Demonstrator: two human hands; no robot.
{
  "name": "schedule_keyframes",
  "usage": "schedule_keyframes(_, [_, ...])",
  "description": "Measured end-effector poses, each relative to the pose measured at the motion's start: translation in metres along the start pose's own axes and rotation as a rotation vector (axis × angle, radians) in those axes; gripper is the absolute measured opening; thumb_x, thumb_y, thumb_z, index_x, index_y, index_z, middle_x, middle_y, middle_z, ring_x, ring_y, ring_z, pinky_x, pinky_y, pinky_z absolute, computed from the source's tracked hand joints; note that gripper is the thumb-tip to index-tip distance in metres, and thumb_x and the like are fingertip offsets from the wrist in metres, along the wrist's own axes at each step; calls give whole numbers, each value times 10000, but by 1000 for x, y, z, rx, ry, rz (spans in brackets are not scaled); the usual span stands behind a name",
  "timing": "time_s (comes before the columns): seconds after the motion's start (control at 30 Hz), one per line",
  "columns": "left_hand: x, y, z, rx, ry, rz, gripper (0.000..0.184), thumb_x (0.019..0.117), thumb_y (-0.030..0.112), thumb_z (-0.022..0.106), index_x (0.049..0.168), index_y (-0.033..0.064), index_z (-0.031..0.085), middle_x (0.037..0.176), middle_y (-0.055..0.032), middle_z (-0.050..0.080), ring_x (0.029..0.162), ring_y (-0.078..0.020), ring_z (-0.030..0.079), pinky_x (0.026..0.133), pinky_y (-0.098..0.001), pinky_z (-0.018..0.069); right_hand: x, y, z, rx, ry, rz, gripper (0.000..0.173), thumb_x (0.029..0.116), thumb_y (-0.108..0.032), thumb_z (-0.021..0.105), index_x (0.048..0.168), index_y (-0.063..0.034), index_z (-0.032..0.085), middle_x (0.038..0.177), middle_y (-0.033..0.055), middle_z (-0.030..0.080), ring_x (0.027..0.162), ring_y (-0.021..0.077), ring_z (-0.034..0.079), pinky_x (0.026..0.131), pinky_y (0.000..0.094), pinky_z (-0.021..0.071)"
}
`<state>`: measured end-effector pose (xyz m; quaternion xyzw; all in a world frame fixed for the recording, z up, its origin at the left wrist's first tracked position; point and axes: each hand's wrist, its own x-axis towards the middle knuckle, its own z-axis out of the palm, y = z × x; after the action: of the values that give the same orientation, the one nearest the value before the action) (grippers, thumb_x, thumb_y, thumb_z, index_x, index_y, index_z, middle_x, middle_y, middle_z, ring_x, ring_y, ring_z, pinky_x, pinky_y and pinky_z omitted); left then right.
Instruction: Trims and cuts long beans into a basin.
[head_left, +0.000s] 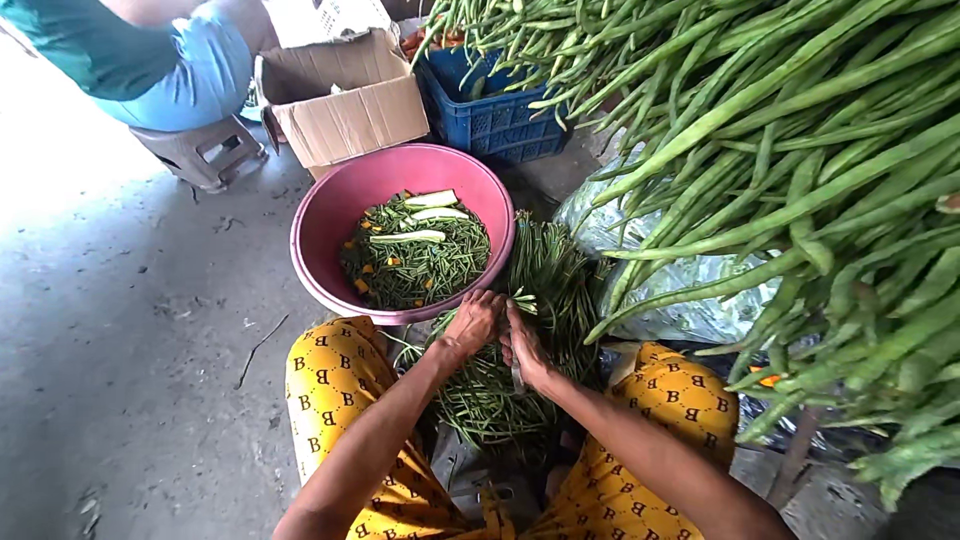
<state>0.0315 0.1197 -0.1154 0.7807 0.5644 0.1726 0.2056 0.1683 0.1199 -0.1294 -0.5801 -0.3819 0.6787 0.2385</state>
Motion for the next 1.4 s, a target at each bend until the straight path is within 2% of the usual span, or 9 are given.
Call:
schedule_keyframes(0.2, [-1, -3, -5, 0, -126, -22, 353, 1036, 112, 518, 1333, -52, 615, 1303, -272, 634, 1274, -430, 573, 1127, -538, 387, 0, 4, 3, 1, 9, 29, 500, 1115, -488, 279, 933, -81, 504, 602, -37, 373, 434, 74, 368, 423, 219, 360])
schedule_keyframes(0.6, [-4, -4, 21, 250, 189, 157, 281, 957, -11, 558, 1195, -75, 694, 1120, -275, 705, 1044, -466, 680, 913, -560, 526, -8, -3, 7, 190, 32, 171, 544, 1092, -569, 251, 798, -145, 425, 519, -52, 329, 376, 70, 308, 375, 215, 302])
schedule_keyframes(0.8, [-4, -3, 14, 156, 207, 56, 281, 987, 17, 541, 1208, -76, 686, 1155, -278, 698, 1093, -471, 664, 962, -572, 500, -11, -19, 4, 236, -59, 186, 530, 1087, -574, 261, 801, -158, 424, 506, -62, 324, 366, 63, 306, 367, 208, 296])
schedule_keyframes(0.97, [4, -12, -3, -352, 160, -202, 398, 1048, 202, 553, 1363, -36, 602, 1319, -255, 639, 1253, -391, 604, 1102, -546, 426, -2, -29, -4, 340, -87, 116, 509, 1080, -578, 270, 929, -142, 484, 591, -39, 422, 439, 82, 424, 424, 229, 405])
schedule_keyframes(1.07, [6, -19, -7, -645, 159, -283, 428, 1073, 209, 529, 1446, 0, 505, 1308, -236, 637, 1191, -291, 639, 1063, -460, 478, 1, -30, -6, 274, -37, 75, 52, 1036, -116, 548, 1053, -68, 535, 745, 15, 506, 563, 104, 497, 520, 246, 466])
schedule_keyframes(1.13, [5, -20, -7, -741, 161, -287, 469, 1096, 212, 461, 1504, -14, 401, 1330, -251, 604, 1190, -262, 623, 1058, -420, 477, 1, -35, -6, 250, 38, 109, 203, 941, 72, 558, 1099, -27, 477, 778, 50, 520, 582, 113, 520, 539, 249, 483])
schedule_keyframes(1.27, [3, -15, -8, -858, 242, -321, 627, 1014, 165, 620, 1495, -67, 292, 1400, -272, 523, 1239, -240, 588, 1068, -365, 480, -5, -40, -12, 176, 48, 42, 416, 1098, -160, 427, 1504, -103, 354, 1037, 133, 553, 744, 212, 582, 656, 381, 531])
schedule_keyframes(1.33, [3, -18, -10, -882, 280, -373, 688, 994, 140, 659, 1516, -61, 259, 1440, -273, 500, 1282, -253, 572, 1091, -372, 470, -13, -41, -9, -203, 73, -231, 490, 1122, -267, 403, 1572, -89, 327, 1017, 98, 595, 720, 153, 590, 641, 314, 524])
schedule_keyframes(1.4, [4, -20, -12, -882, 297, -394, 715, 1008, 161, 638, 1547, -59, 223, 1469, -286, 479, 1318, -267, 554, 1115, -389, 451, -23, -45, -10, -561, 170, -580, 513, 1093, -260, 470, 1555, -45, 409, 1334, 162, 652, 1098, 239, 683, 980, 408, 530])
